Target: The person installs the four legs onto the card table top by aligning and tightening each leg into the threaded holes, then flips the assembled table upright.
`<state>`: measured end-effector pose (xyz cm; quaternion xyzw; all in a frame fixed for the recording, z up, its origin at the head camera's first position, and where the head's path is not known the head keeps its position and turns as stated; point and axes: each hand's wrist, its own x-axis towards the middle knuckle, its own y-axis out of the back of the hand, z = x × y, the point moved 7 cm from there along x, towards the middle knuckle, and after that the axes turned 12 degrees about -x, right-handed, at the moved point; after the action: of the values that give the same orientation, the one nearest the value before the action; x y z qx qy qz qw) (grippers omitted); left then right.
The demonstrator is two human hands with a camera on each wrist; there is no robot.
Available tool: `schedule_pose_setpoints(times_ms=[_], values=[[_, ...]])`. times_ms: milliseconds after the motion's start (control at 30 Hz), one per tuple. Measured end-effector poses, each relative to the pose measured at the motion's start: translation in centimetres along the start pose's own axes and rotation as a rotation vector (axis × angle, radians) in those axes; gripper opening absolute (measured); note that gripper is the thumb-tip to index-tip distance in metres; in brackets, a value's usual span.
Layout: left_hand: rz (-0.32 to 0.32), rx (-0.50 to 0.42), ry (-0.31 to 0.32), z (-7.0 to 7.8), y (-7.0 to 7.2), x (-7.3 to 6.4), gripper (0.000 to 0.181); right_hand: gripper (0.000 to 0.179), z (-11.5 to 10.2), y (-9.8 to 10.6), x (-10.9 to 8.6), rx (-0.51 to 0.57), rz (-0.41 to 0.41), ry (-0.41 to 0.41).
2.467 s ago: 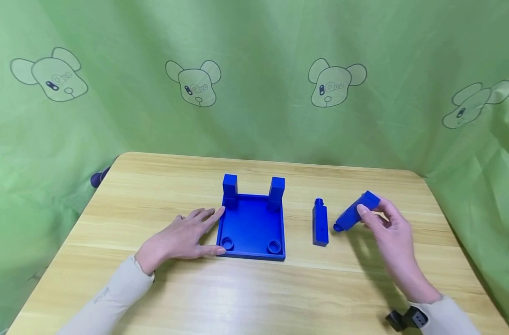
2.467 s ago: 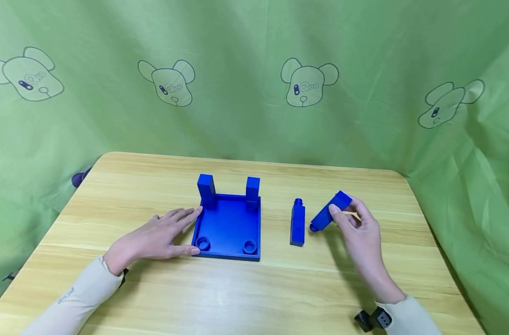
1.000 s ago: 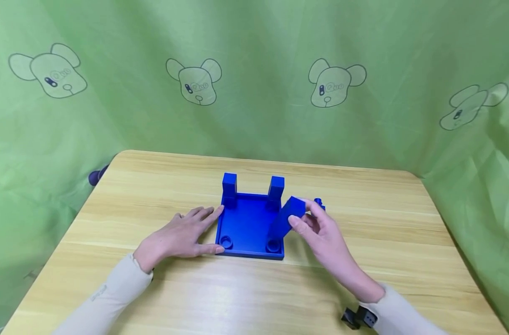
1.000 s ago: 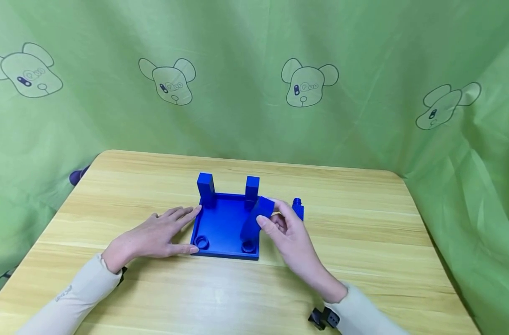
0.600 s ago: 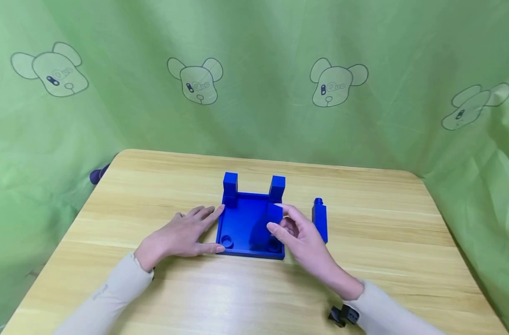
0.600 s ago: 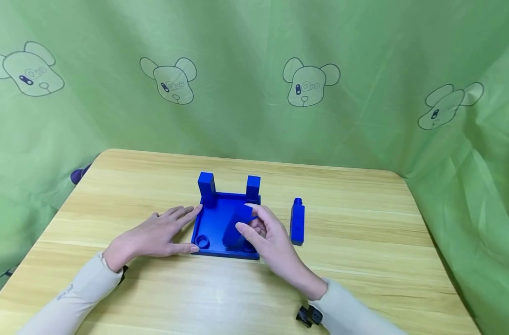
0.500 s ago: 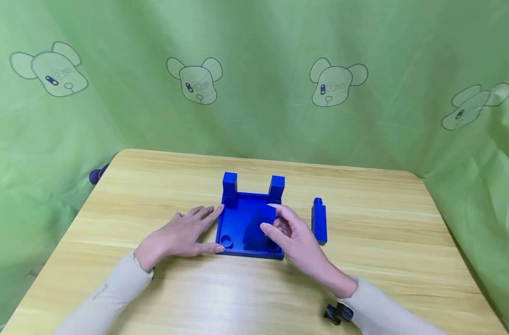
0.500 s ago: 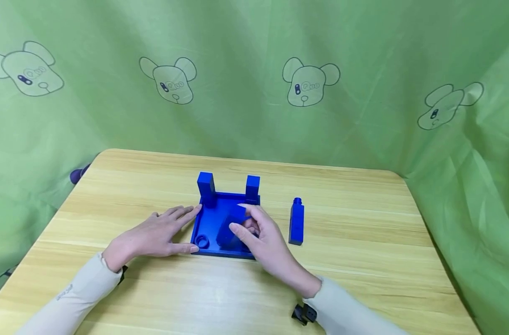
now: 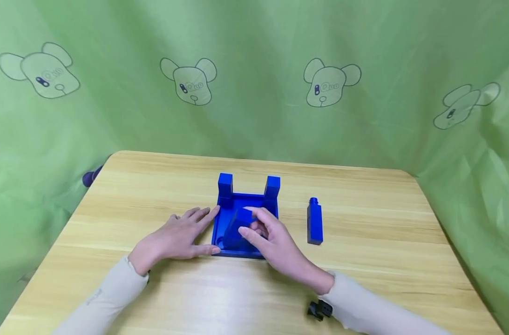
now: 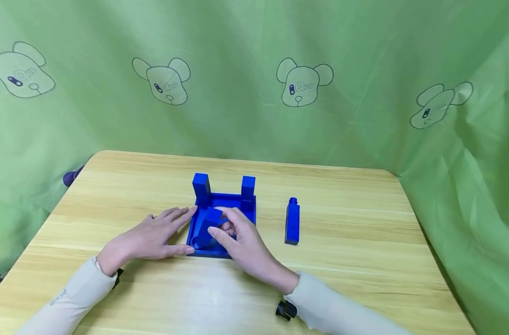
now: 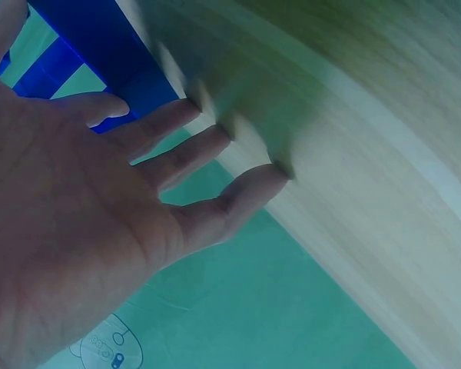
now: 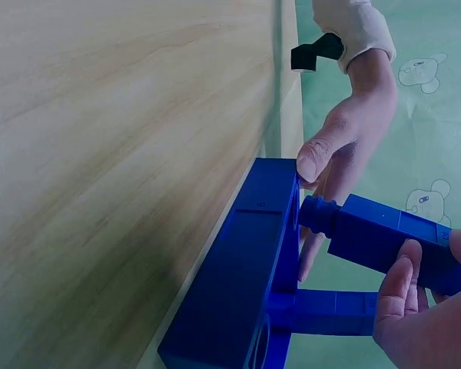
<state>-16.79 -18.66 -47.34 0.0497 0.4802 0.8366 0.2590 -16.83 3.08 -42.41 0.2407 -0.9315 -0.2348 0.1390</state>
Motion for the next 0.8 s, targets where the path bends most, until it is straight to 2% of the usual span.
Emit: schedule_pose_setpoints(times_ms=[300,567,800], values=[[-0.002,-0.016,0.006,0.1,0.0,-0.1,0.105,0.047,0.0,-1.1,0.4,-0.032,-0.04,-0.02],[-0.006,-0.011,0.009,0.0,0.0,-0.2,0.105,0.048,-1.0,-2.3,0.9,-0.11,-0.094,0.057],[-0.006,-0.006,0.009,0.0,0.1,-0.1,0.106,0.049,-1.1,-2.4,1.5,-0.186,-0.103,0.063]])
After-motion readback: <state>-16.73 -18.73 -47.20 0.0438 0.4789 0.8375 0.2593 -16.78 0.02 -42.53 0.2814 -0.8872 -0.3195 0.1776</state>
